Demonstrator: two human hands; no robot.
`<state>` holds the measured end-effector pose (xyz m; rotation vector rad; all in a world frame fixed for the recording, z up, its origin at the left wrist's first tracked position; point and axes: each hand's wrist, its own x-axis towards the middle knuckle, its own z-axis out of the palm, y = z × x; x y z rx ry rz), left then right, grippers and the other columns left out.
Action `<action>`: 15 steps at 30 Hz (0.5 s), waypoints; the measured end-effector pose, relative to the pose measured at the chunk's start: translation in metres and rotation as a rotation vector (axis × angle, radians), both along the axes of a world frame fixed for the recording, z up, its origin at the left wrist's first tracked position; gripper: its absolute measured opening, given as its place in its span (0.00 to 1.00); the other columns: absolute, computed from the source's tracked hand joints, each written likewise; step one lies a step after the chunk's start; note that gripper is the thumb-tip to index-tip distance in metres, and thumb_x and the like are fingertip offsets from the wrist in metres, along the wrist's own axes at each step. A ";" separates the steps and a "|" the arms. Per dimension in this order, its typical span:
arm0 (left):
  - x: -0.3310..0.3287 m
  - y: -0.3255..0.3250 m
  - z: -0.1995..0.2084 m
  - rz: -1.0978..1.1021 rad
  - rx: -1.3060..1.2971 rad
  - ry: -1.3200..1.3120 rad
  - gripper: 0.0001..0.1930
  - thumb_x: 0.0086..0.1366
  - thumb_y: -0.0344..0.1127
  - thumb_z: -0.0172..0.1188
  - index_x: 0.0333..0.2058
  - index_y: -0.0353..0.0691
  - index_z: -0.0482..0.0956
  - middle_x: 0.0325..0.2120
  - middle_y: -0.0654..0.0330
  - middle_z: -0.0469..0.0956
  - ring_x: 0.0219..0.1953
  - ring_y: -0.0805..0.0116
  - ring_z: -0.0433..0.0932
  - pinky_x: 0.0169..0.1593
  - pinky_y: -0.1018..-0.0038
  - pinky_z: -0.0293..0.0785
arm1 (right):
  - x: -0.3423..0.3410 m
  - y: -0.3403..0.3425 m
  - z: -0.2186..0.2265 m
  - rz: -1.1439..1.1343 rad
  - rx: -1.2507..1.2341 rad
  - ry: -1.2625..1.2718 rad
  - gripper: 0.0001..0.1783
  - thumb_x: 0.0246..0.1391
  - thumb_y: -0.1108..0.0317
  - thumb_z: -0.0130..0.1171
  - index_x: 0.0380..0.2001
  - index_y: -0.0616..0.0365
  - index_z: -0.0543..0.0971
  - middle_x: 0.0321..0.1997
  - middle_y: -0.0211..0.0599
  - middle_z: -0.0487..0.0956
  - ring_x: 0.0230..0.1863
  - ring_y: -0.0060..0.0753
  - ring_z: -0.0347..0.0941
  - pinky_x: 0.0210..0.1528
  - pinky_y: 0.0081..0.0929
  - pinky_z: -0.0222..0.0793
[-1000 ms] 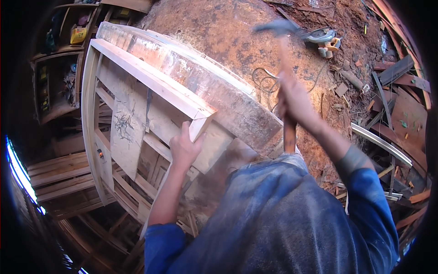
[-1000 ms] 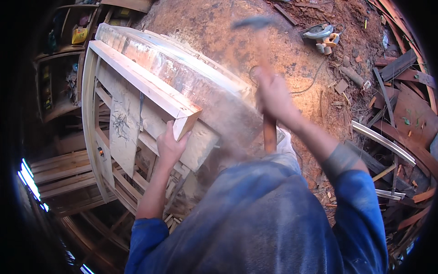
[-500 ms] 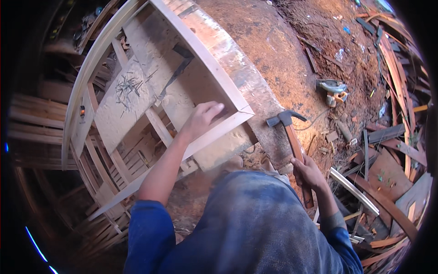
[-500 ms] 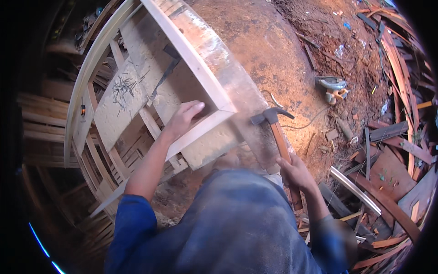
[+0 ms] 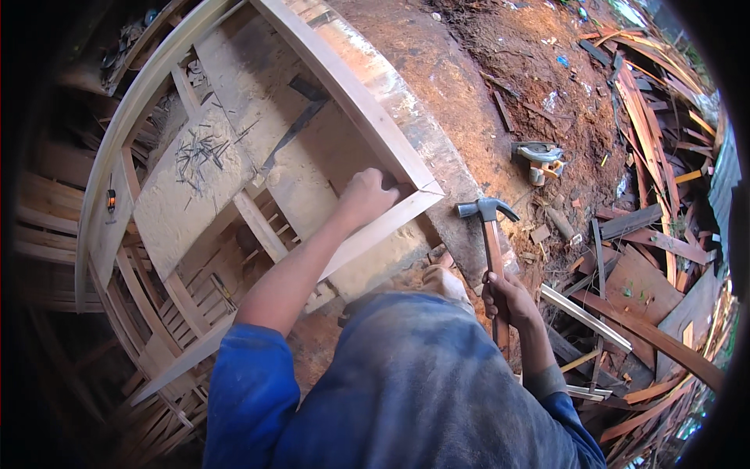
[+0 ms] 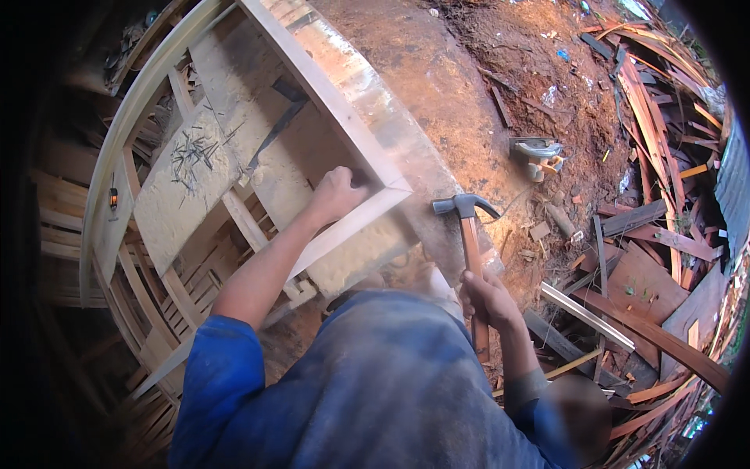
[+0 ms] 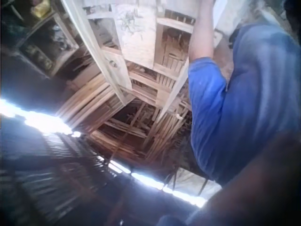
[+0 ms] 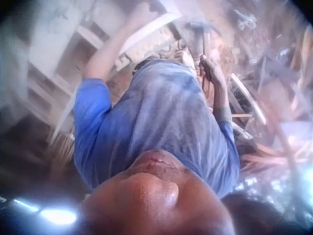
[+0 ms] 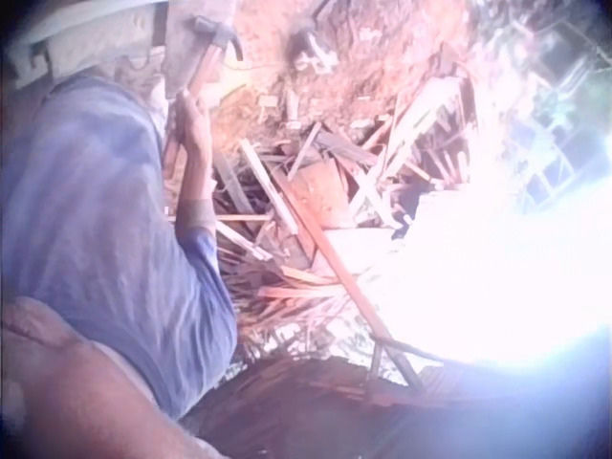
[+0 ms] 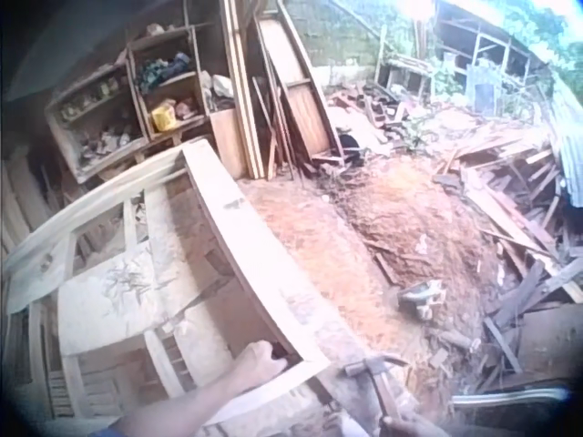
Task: The person hammers nails into the joints of a wooden frame using a hammer and then hammers a wooden board onto the frame.
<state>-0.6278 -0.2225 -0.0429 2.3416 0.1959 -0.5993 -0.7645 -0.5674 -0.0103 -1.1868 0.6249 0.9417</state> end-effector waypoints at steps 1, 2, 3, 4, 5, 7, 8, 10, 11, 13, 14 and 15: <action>0.002 -0.002 0.002 0.001 0.072 0.039 0.23 0.57 0.43 0.63 0.41 0.23 0.80 0.41 0.32 0.81 0.49 0.37 0.80 0.55 0.54 0.76 | 0.004 -0.001 0.000 -0.017 0.010 -0.003 0.16 0.69 0.54 0.55 0.42 0.57 0.72 0.21 0.30 0.70 0.18 0.21 0.65 0.21 0.21 0.64; 0.005 -0.005 0.006 -0.025 0.085 0.041 0.23 0.57 0.43 0.63 0.41 0.23 0.80 0.41 0.32 0.81 0.49 0.37 0.80 0.55 0.54 0.76 | 0.005 -0.002 -0.002 -0.008 -0.006 -0.017 0.16 0.69 0.54 0.55 0.42 0.57 0.72 0.21 0.30 0.69 0.18 0.21 0.65 0.20 0.21 0.63; 0.007 -0.007 0.011 -0.030 0.113 0.067 0.23 0.58 0.41 0.61 0.42 0.23 0.79 0.43 0.31 0.80 0.50 0.37 0.79 0.56 0.54 0.75 | 0.008 -0.004 -0.003 0.001 -0.022 -0.030 0.16 0.69 0.55 0.55 0.43 0.57 0.71 0.21 0.29 0.69 0.18 0.21 0.66 0.19 0.22 0.63; 0.011 -0.010 0.015 -0.034 0.142 0.093 0.22 0.58 0.39 0.59 0.43 0.23 0.79 0.44 0.29 0.79 0.51 0.36 0.79 0.56 0.53 0.74 | 0.012 -0.011 -0.002 0.098 -0.057 -0.092 0.16 0.71 0.55 0.53 0.43 0.57 0.71 0.22 0.28 0.69 0.18 0.20 0.66 0.18 0.21 0.62; 0.012 -0.012 0.016 -0.060 0.164 0.097 0.22 0.58 0.39 0.59 0.43 0.23 0.79 0.44 0.29 0.79 0.51 0.36 0.79 0.56 0.53 0.74 | 0.018 -0.014 0.005 0.096 -0.081 -0.113 0.17 0.71 0.53 0.51 0.42 0.57 0.70 0.22 0.25 0.69 0.17 0.18 0.64 0.16 0.20 0.62; 0.012 -0.013 0.015 -0.053 0.239 0.095 0.21 0.57 0.38 0.58 0.42 0.23 0.78 0.44 0.29 0.79 0.51 0.36 0.79 0.56 0.52 0.74 | 0.046 -0.031 0.014 0.135 -0.122 -0.132 0.18 0.72 0.51 0.49 0.40 0.56 0.70 0.22 0.23 0.69 0.15 0.17 0.64 0.17 0.18 0.64; 0.010 -0.011 0.008 -0.047 0.287 0.087 0.21 0.57 0.38 0.57 0.42 0.22 0.77 0.44 0.28 0.79 0.51 0.35 0.78 0.56 0.52 0.74 | 0.065 -0.038 0.019 0.135 -0.164 -0.181 0.18 0.72 0.50 0.49 0.41 0.55 0.70 0.22 0.23 0.69 0.15 0.17 0.64 0.17 0.18 0.64; 0.010 -0.014 0.011 -0.032 0.255 0.100 0.22 0.58 0.37 0.58 0.42 0.19 0.76 0.44 0.28 0.78 0.51 0.35 0.78 0.55 0.55 0.73 | 0.103 -0.056 0.022 0.064 -0.189 -0.267 0.18 0.72 0.49 0.49 0.41 0.54 0.69 0.23 0.22 0.69 0.16 0.16 0.64 0.17 0.17 0.66; 0.012 -0.019 0.018 -0.025 0.241 0.126 0.22 0.59 0.37 0.58 0.42 0.17 0.75 0.44 0.28 0.78 0.51 0.36 0.78 0.55 0.57 0.72 | 0.119 -0.063 0.018 -0.004 -0.168 -0.315 0.18 0.72 0.49 0.49 0.42 0.54 0.69 0.23 0.23 0.70 0.16 0.16 0.64 0.17 0.17 0.67; 0.008 -0.007 -0.001 -0.028 0.214 0.072 0.20 0.57 0.35 0.59 0.39 0.17 0.74 0.40 0.27 0.78 0.48 0.35 0.79 0.52 0.56 0.74 | 0.135 -0.048 -0.002 -0.209 -0.085 -0.344 0.19 0.72 0.47 0.48 0.40 0.53 0.68 0.22 0.23 0.70 0.17 0.14 0.67 0.16 0.15 0.66; 0.006 0.001 -0.011 -0.003 0.164 0.004 0.19 0.55 0.32 0.59 0.36 0.16 0.74 0.36 0.27 0.79 0.45 0.33 0.80 0.49 0.54 0.75 | 0.129 -0.033 -0.006 -0.066 -0.097 -0.340 0.20 0.72 0.47 0.48 0.40 0.54 0.67 0.22 0.23 0.69 0.17 0.16 0.67 0.17 0.18 0.67; 0.008 0.004 -0.016 -0.019 0.176 0.007 0.19 0.55 0.32 0.59 0.36 0.16 0.74 0.36 0.27 0.79 0.45 0.33 0.80 0.49 0.54 0.75 | 0.120 -0.021 -0.010 0.077 -0.109 -0.345 0.21 0.72 0.47 0.48 0.40 0.55 0.67 0.22 0.24 0.69 0.18 0.17 0.67 0.18 0.20 0.67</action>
